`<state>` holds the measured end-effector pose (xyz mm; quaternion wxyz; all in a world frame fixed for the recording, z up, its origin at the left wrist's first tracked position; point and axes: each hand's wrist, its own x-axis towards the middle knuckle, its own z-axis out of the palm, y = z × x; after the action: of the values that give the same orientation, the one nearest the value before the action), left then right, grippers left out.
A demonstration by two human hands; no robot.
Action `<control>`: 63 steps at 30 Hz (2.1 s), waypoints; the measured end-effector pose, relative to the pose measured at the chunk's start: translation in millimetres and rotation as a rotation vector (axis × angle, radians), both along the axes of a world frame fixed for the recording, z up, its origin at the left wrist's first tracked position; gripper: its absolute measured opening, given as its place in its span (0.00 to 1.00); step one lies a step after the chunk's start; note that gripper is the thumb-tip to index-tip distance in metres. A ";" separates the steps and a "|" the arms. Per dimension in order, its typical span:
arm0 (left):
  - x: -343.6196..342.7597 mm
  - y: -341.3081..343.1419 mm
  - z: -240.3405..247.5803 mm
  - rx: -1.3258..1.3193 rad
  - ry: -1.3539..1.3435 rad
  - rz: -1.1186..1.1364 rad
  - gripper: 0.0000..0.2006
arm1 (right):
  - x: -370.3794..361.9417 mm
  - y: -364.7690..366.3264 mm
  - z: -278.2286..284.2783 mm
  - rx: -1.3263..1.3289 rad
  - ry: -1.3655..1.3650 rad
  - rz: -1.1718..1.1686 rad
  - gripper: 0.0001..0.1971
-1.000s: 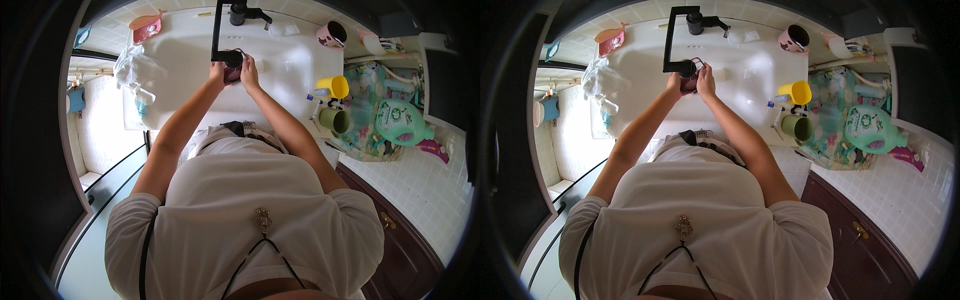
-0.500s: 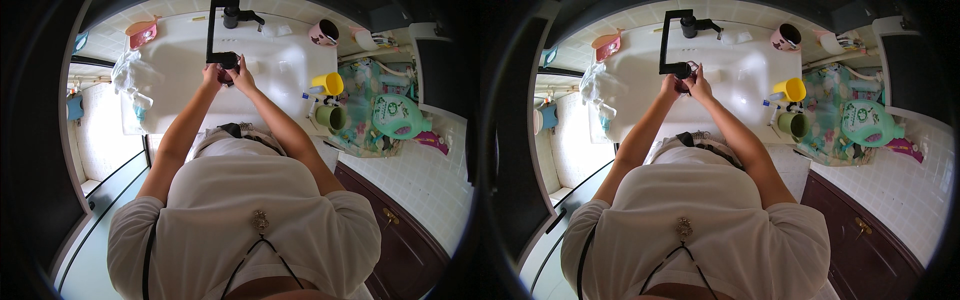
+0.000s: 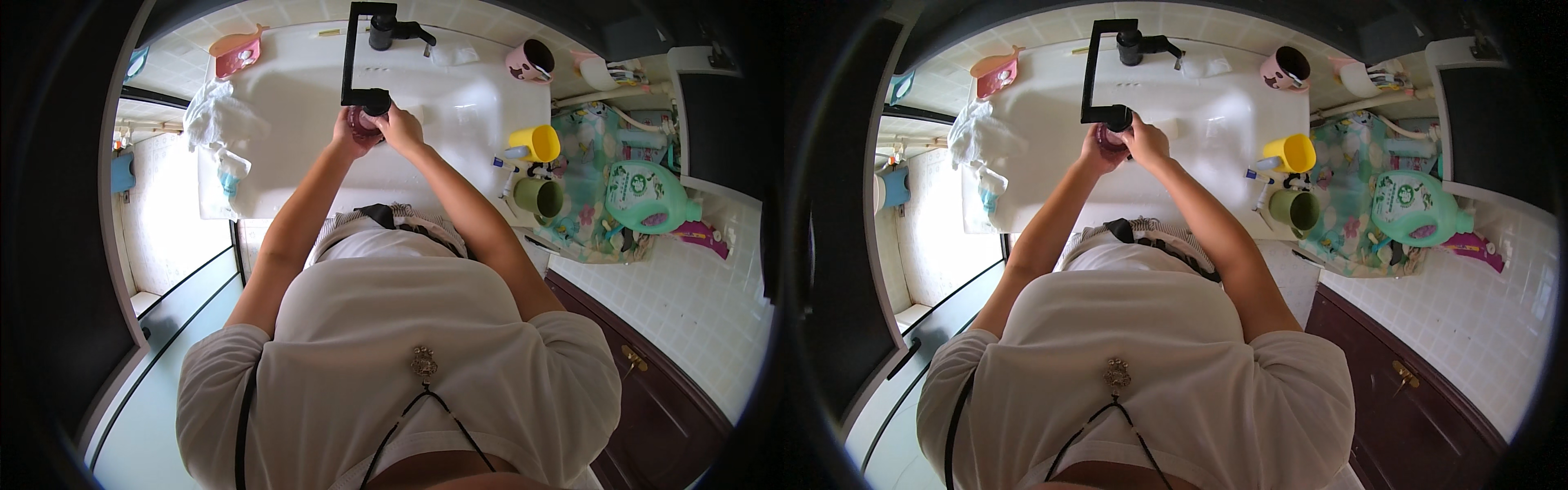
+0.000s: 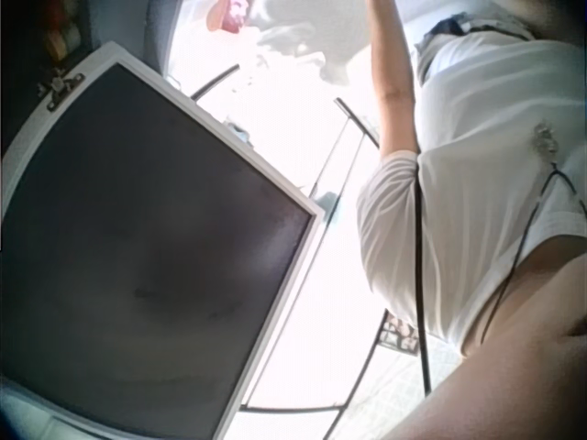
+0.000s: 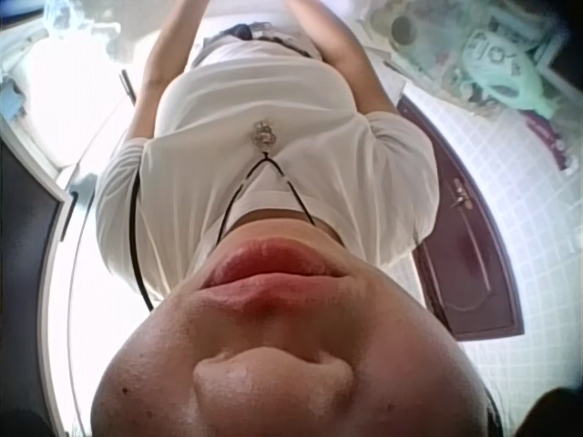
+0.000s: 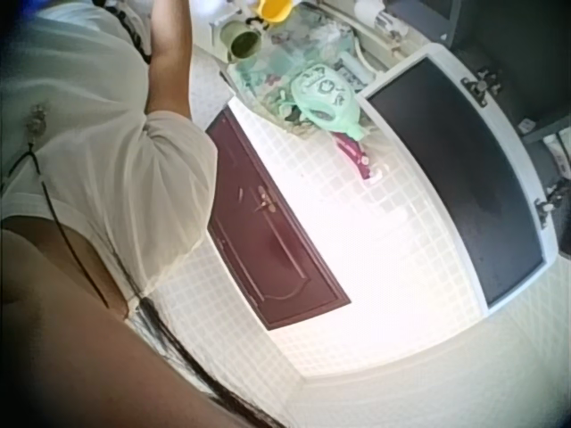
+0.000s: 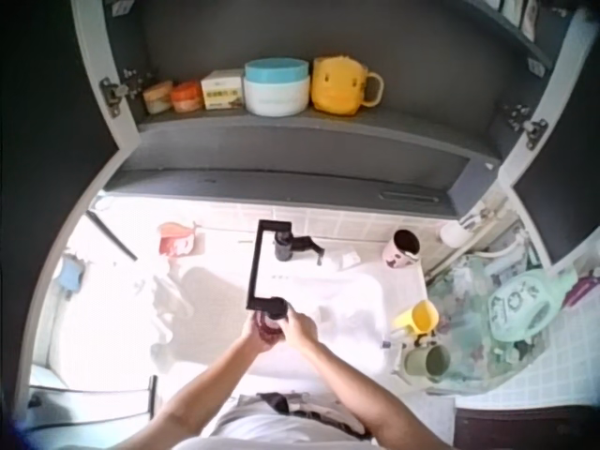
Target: The person cleans various cups and small objects by hand in a sink and places them in a cabinet above the sink.
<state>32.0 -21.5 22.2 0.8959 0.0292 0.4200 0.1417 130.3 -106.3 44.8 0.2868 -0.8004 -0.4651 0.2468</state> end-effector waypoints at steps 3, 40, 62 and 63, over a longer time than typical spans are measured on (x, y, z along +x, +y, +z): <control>0.1 -3.6 -10.0 -0.043 -0.159 0.004 0.29 | 2.3 3.0 -4.0 -0.013 -0.180 -0.083 0.18; -14.7 11.1 -27.4 0.495 -0.074 0.066 0.21 | -3.1 -11.4 -38.1 0.498 1.454 -0.427 0.17; -1.0 5.1 -55.1 0.655 0.115 -0.229 0.24 | -13.4 -35.0 -20.0 0.031 1.577 -0.408 0.24; -6.7 12.8 -68.6 0.428 0.064 -0.154 0.27 | -16.7 -30.8 -28.8 0.089 1.600 -0.418 0.22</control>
<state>25.4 -8.7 -46.4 0.8635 0.2551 0.4053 0.1580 113.6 -137.0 16.0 0.6023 -0.4410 0.0285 0.6647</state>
